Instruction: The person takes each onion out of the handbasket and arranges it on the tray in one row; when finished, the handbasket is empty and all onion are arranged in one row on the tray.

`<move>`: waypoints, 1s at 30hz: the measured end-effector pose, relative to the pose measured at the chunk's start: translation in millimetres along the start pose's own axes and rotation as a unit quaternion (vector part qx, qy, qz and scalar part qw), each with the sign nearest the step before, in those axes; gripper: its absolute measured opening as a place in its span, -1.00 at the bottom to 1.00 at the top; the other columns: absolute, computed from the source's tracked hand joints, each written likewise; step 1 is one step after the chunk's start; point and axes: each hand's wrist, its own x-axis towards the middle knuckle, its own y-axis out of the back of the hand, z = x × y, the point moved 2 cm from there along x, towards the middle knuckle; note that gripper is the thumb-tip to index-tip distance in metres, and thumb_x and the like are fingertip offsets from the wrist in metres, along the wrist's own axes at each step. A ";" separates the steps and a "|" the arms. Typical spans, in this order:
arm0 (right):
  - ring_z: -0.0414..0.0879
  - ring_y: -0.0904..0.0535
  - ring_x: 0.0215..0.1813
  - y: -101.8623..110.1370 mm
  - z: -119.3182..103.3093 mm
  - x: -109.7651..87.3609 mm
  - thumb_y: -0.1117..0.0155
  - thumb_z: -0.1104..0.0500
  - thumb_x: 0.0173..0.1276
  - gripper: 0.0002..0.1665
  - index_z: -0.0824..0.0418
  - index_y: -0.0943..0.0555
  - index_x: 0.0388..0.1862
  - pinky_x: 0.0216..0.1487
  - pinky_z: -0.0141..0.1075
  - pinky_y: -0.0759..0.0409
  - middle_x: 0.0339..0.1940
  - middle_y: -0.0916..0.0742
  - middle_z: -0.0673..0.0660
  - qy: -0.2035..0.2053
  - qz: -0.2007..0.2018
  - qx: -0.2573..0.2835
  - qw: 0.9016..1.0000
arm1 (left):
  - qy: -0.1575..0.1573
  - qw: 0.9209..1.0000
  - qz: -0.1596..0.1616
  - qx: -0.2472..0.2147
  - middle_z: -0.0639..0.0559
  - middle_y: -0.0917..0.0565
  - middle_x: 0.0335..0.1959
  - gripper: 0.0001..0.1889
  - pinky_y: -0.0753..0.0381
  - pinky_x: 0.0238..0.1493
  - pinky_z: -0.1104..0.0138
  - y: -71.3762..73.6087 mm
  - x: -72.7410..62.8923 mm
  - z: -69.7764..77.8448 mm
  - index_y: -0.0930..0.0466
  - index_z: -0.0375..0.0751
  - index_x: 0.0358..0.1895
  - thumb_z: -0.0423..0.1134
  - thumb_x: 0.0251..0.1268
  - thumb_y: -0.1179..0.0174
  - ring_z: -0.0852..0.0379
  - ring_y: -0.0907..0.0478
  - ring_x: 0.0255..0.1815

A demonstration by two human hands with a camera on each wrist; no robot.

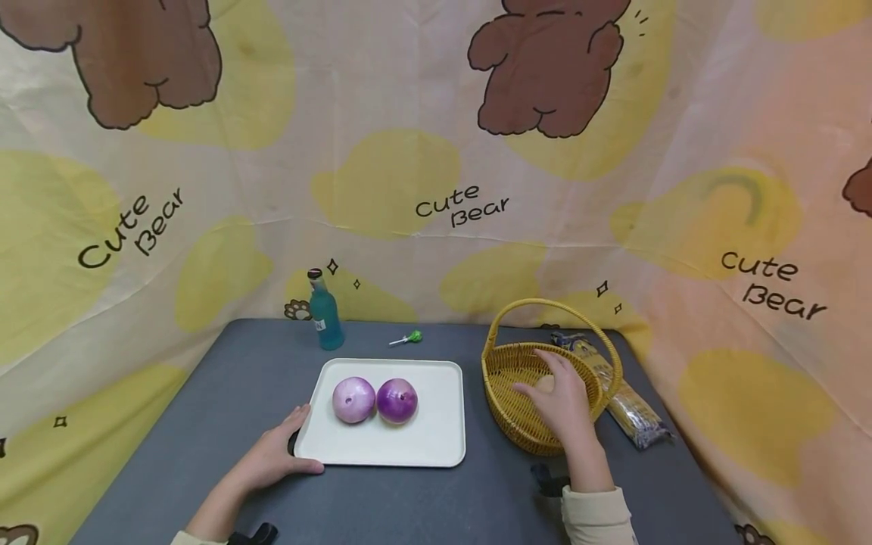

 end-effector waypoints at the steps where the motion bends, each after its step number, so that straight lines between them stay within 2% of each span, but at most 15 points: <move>1: 0.44 -0.26 0.47 0.9 1.9 0.0 -0.49 -0.24 0.20 -0.02 0.16 -0.40 0.49 0.33 0.39 -0.28 0.49 -0.41 0.39 -0.003 -0.001 -0.001 1.000 | 0.000 1.000 -0.001 0.000 -0.42 -0.09 0.58 0.30 -0.14 0.42 -0.33 0.1 -0.5 0.5 -0.04 -0.39 0.58 0.13 -0.18 -0.62 -0.42 0.00 0.59; 9: 0.49 -0.20 0.48 2.7 16.8 1.7 -0.46 -0.27 0.22 0.03 0.19 -0.35 0.52 0.31 0.42 -0.26 0.52 -0.32 0.46 -0.027 -0.023 -0.006 0.999 | -0.004 1.000 0.001 0.000 -0.42 -0.11 0.58 0.29 -0.16 0.42 -0.32 -0.2 -1.6 0.9 -0.05 -0.39 0.58 0.13 -0.17 -0.61 -0.42 -0.01 0.59; 12: 0.51 -0.22 0.45 0.7 21.9 3.1 -0.47 -0.18 0.26 -0.01 0.23 -0.33 0.52 0.26 0.42 -0.32 0.52 -0.30 0.49 -0.033 -0.032 -0.016 0.999 | -0.005 1.000 0.002 -0.001 -0.41 -0.11 0.58 0.29 -0.15 0.43 -0.31 -0.5 -0.6 -0.4 -0.05 -0.39 0.58 0.14 -0.17 -0.61 -0.40 0.00 0.60; 18: 0.54 -0.27 0.38 -4.7 32.0 5.3 -0.49 0.15 0.28 -0.10 0.28 -0.30 0.53 0.16 0.38 -0.41 0.49 -0.28 0.54 -0.060 -0.060 -0.022 0.996 | 0.002 1.000 0.000 -0.003 -0.40 -0.10 0.59 0.29 -0.14 0.44 -0.31 -0.6 -0.1 -0.4 -0.04 -0.39 0.58 0.15 -0.18 -0.61 -0.40 0.00 0.60; 23: 0.58 -0.28 0.35 -9.3 40.1 6.3 -0.50 0.20 0.23 -0.05 0.29 -0.27 0.54 0.04 0.32 -0.49 0.49 -0.22 0.59 -0.080 -0.092 -0.027 0.992 | 0.004 1.000 -0.002 0.002 -0.40 -0.11 0.59 0.30 -0.14 0.44 -0.31 -0.9 0.8 -0.1 -0.04 -0.39 0.58 0.15 -0.19 -0.61 -0.40 0.00 0.60; 30: 0.61 -0.26 0.34 -17.1 46.8 7.9 -0.52 0.26 0.19 -0.04 0.34 -0.29 0.52 0.03 0.32 -0.51 0.47 -0.22 0.62 -0.087 -0.105 -0.043 0.990 | 0.005 1.000 -0.003 0.005 -0.41 -0.10 0.58 0.30 -0.12 0.42 -0.34 -1.1 1.3 -0.1 -0.04 -0.39 0.58 0.14 -0.18 -0.62 -0.41 0.00 0.60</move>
